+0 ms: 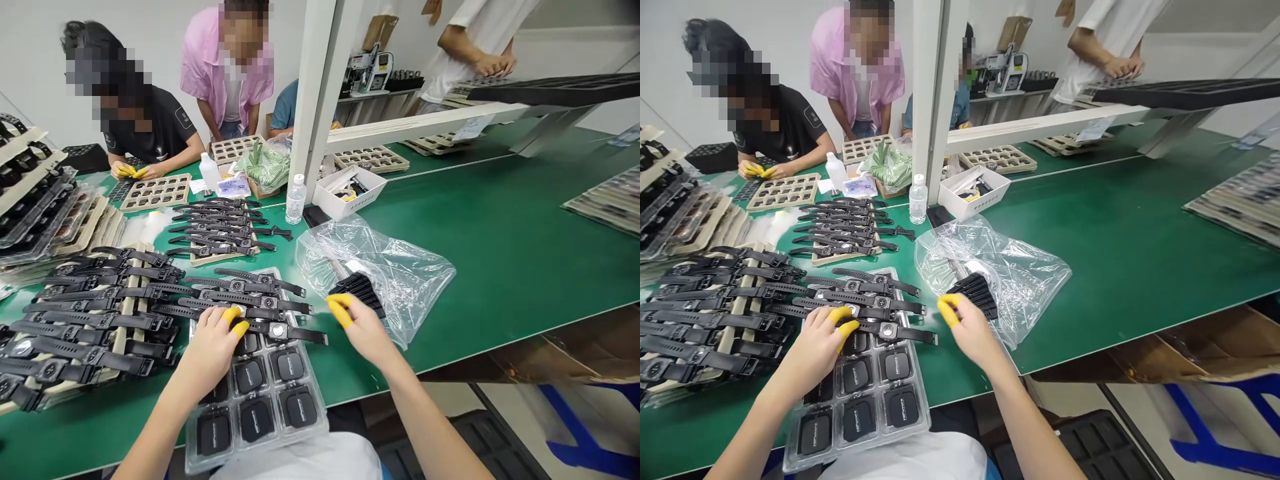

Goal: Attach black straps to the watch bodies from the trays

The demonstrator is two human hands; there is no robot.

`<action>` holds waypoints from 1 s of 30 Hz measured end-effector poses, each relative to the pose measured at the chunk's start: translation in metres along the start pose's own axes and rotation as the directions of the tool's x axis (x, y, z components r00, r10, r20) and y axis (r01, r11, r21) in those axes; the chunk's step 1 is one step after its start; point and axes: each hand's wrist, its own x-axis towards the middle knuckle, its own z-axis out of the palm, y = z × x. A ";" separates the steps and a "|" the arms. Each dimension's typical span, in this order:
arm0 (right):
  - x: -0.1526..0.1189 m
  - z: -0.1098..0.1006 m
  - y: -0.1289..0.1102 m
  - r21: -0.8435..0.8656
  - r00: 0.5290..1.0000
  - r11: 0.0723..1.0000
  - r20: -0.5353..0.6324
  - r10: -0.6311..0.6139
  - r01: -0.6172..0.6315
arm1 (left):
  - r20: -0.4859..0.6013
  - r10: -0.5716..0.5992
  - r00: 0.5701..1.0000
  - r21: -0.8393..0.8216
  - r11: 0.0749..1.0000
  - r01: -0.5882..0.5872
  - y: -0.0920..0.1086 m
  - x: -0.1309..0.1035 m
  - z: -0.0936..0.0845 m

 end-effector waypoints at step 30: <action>0.091 -0.038 0.045 -0.459 0.906 0.820 -0.395 0.155 -0.340 | 0.164 -0.284 0.945 -0.102 0.947 0.303 0.034 0.001 -0.019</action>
